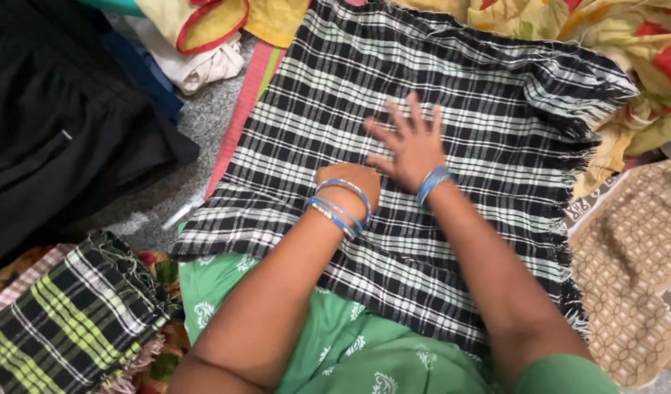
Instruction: The person folds a black and white checkered cloth and a yellow garment by hand while sitting on a mat on the floor, placing the folded items into a pile.
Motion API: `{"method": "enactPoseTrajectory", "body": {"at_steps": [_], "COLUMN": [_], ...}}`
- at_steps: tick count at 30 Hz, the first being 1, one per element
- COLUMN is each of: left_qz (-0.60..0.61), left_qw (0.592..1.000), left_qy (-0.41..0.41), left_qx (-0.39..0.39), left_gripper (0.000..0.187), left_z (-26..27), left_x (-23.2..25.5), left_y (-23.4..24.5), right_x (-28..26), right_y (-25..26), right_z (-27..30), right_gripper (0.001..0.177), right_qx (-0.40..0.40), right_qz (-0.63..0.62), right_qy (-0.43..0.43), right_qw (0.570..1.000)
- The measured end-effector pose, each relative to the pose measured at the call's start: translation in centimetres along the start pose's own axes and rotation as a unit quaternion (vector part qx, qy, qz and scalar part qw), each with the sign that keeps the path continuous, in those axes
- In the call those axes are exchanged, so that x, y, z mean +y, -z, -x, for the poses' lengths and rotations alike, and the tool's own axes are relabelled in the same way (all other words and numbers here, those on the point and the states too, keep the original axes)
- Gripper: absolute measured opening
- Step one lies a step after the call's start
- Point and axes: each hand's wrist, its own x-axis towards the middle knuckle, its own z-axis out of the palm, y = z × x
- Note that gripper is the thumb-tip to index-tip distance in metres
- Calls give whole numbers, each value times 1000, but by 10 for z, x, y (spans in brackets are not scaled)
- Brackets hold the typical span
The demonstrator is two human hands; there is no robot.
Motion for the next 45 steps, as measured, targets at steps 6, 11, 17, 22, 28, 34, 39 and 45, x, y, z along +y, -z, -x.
{"method": "enactPoseTrajectory", "body": {"at_steps": [6,11,17,22,28,34,39,45], "left_qz": [-103,-84,-83,-88,-52,-129,-158,-87], "left_qw": [991,989,986,984,987,968,950,951], "left_qy": [6,-45,-44,-64,-60,-22,-66,-45], "left_qx": [-89,-111,-136,-143,-137,-213,-259,-294], "left_gripper": [38,39,41,40,42,48,50,53], "left_z": [-11,-8,-2,6,-12,-23,-22,-43], "left_x": [14,26,27,26,45,46,55,53], "left_y": [-4,-17,-11,-6,-30,-54,-49,-79], "right_x": [70,-7,6,34,-36,3,-60,-36], "right_y": [13,-24,-7,25,-11,16,11,14], "right_z": [-44,-35,-60,-96,-67,-122,-114,-147], "right_gripper": [77,78,74,90,75,79,83,75], "right_qx": [86,-60,43,16,31,54,-48,95], "right_qz": [-86,21,-1,-46,21,-65,-25,-50], "right_qy": [-241,-16,7,-204,170,-103,115,2], "right_qw": [963,998,999,978,985,991,992,994]}}
